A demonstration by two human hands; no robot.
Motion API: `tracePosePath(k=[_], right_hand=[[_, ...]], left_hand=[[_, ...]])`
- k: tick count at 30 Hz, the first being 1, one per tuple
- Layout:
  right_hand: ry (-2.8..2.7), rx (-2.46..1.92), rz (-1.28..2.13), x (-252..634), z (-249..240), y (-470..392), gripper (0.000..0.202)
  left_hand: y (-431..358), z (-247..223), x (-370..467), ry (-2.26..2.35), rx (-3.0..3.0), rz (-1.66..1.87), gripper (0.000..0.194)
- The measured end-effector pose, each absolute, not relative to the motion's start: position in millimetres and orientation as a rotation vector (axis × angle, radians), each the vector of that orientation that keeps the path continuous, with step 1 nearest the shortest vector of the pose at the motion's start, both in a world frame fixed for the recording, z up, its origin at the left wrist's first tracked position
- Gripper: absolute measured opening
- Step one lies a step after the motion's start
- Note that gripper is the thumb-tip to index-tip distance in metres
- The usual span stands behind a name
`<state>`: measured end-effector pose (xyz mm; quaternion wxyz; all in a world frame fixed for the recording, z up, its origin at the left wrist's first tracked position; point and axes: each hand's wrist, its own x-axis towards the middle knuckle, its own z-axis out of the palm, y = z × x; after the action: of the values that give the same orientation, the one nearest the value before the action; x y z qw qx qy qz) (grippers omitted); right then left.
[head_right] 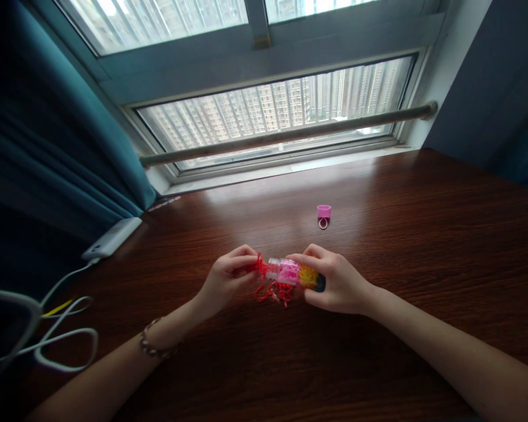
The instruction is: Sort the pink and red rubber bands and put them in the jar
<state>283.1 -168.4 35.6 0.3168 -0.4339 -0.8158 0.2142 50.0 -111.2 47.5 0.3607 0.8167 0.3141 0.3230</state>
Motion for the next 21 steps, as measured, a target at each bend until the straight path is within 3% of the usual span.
tracePosePath(k=[7, 21], right_hand=[[-2.217, -1.127, 0.591, 279, 35, -172, 0.062], [-2.093, -1.121, 0.656, 282, 33, -168, 0.052]], left_hand=[[-116, 42, 52, 0.853, 2.192, 0.881, 0.003], [-114, 52, 52, 0.756, 1.799, 0.890, 0.021]])
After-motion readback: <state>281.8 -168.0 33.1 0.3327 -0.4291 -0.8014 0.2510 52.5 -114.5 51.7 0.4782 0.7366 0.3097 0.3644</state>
